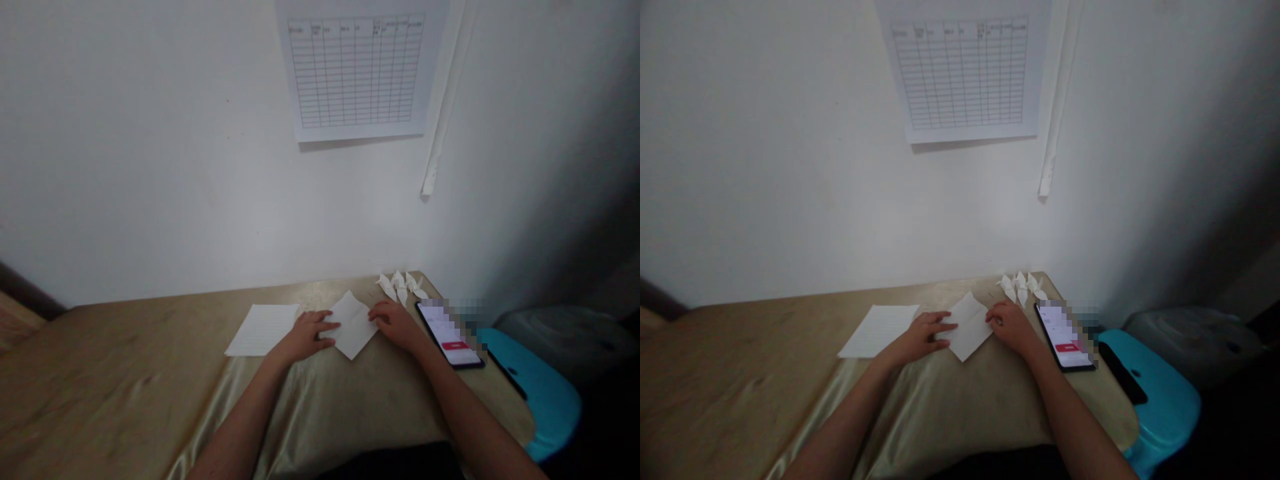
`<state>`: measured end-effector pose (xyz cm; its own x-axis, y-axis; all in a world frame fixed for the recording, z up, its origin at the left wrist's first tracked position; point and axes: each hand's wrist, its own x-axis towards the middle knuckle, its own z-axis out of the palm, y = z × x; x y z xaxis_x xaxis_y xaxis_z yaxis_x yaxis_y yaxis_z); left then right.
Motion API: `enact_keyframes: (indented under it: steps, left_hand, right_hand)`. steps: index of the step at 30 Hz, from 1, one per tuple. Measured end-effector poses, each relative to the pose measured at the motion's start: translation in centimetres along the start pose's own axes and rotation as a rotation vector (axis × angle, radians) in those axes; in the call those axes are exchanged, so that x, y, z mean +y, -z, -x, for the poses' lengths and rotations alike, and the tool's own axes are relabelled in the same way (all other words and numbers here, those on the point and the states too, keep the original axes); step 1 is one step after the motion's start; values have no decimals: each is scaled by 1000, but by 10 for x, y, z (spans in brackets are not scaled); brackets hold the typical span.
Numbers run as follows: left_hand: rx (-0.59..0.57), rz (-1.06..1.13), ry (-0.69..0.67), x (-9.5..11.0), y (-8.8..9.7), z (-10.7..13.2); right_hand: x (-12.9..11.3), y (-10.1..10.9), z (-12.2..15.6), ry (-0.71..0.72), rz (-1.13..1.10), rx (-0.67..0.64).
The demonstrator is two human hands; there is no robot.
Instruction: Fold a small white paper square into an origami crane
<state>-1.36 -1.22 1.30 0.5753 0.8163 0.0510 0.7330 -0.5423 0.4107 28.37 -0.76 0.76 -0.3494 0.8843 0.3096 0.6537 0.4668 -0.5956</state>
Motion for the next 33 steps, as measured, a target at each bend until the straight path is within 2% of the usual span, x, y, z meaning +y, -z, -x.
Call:
enact_keyframes:
  steps: [4, 8, 12, 15, 20, 23, 27, 33]
  left_hand:
    - [55, -104, 40, 5, -8, -2]
    - [99, -130, 62, 11, -12, -2]
    - [33, -72, 58, 16, -12, -2]
    - [14, -45, 65, 19, -8, -1]
    - [46, -70, 17, 21, -2, 0]
    - [32, -44, 25, 20, -5, 0]
    - [14, -27, 34, 18, -9, 1]
    - [-18, -12, 29, 21, -3, 2]
  right_hand:
    - [-8, -13, 2, 25, 132, -11]
    - [-16, -21, 5, 52, 155, -96]
    - [-19, -24, 5, 61, 142, -178]
    - [-13, -27, 2, 24, 140, -174]
    - [-7, -25, 0, 60, 105, -146]
    - [-13, -22, 3, 132, 58, -200]
    - [-23, -21, 6, 96, 44, -275]
    - [-26, -17, 7, 47, 59, -268]
